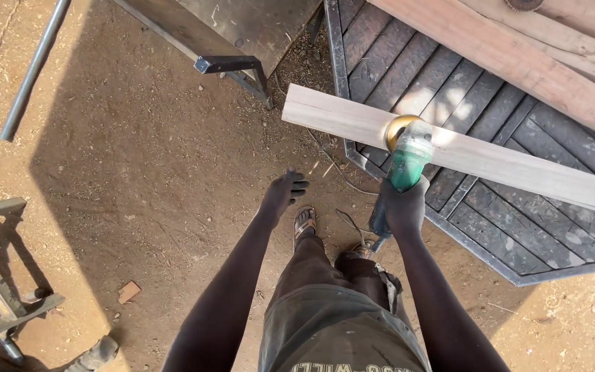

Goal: Sanding a wooden plank using an angle grinder with a sanding disc attachment

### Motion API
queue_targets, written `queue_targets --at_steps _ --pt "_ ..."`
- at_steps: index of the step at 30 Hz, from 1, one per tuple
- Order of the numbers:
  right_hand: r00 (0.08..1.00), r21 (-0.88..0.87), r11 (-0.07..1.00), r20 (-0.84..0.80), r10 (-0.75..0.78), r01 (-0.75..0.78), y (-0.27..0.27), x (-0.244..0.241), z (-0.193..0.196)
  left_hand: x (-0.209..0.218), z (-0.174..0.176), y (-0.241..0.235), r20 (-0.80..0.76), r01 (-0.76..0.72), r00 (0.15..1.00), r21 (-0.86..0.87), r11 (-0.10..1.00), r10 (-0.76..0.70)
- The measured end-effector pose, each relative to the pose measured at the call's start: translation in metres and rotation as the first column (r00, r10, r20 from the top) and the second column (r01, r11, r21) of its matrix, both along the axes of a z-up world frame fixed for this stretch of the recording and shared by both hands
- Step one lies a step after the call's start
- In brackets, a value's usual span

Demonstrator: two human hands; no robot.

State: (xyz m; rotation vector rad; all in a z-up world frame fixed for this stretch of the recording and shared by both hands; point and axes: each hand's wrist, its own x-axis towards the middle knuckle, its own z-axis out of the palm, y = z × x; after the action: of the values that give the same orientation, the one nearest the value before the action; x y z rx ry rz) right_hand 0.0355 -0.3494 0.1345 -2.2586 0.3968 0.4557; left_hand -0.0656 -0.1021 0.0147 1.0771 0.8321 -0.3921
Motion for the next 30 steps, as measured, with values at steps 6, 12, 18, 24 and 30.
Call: queue_targets --at_steps 6,12,18,24,30 --pt "0.989 0.006 0.989 -0.006 0.150 -0.150 0.051 0.002 0.004 0.013 0.002 -0.075 0.119 0.179 0.980 -0.168 0.969 -0.160" --pt "0.906 -0.010 0.907 0.039 0.422 -0.422 0.131 -0.004 0.027 0.009 -0.023 -0.072 0.044 -0.102 0.993 -0.209 0.973 0.114" --pt "0.899 0.009 0.899 -0.008 0.439 -0.439 0.132 -0.012 0.028 -0.001 0.035 -0.063 -0.014 -0.092 0.996 -0.168 0.982 0.091" --pt "0.910 0.044 0.909 0.002 0.415 -0.415 0.124 -0.017 0.007 -0.002 0.089 -0.057 0.007 -0.098 0.995 -0.169 0.981 0.101" --pt "0.864 0.043 0.863 0.030 0.503 -0.504 0.116 -0.001 0.027 0.000 0.073 -0.070 -0.040 -0.109 0.994 -0.214 0.971 0.103"
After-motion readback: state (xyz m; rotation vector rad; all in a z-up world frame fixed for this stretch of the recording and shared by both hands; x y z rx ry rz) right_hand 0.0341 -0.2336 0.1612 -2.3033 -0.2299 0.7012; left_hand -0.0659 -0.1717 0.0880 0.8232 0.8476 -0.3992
